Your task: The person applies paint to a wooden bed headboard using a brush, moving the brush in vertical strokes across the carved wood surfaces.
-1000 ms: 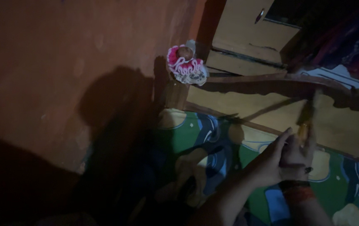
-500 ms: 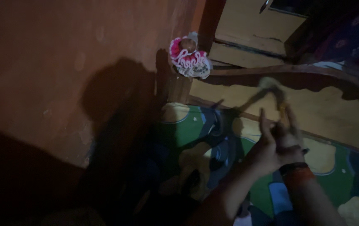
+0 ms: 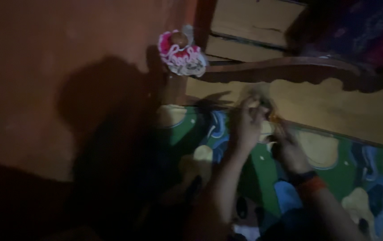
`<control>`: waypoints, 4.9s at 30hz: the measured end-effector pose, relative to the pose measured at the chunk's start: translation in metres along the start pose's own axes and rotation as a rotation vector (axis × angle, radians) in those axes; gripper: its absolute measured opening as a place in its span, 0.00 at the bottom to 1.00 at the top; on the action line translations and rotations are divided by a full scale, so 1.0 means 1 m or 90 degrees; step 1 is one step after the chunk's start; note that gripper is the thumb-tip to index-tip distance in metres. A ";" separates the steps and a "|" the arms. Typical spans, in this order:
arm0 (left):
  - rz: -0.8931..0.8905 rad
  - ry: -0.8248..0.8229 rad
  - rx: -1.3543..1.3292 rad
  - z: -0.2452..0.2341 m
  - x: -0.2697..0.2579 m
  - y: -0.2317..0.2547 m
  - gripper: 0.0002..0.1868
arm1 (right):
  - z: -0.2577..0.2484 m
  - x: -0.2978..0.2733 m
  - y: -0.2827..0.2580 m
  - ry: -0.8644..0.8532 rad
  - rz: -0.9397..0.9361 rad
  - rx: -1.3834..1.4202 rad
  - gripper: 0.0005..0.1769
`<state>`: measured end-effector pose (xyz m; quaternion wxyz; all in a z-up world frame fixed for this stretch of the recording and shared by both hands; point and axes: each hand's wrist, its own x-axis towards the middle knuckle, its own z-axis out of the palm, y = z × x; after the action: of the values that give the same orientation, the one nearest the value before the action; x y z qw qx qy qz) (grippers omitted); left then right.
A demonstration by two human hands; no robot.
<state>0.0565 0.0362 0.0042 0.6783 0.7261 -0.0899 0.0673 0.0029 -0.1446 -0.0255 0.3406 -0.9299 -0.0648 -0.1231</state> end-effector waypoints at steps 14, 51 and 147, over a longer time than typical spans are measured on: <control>0.106 0.052 -0.236 -0.017 -0.005 0.017 0.50 | -0.060 -0.013 0.014 0.442 0.271 0.458 0.30; -0.073 0.106 -0.333 -0.045 -0.005 0.046 0.35 | -0.055 -0.011 0.011 0.380 0.243 0.344 0.30; 0.002 0.099 -0.372 -0.025 0.029 -0.010 0.14 | 0.013 0.001 -0.028 0.111 0.173 0.436 0.34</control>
<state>0.0872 0.0604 0.0023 0.8632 0.4929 -0.0544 0.0948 0.0003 -0.1149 -0.0178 0.6490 -0.7484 0.0512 -0.1268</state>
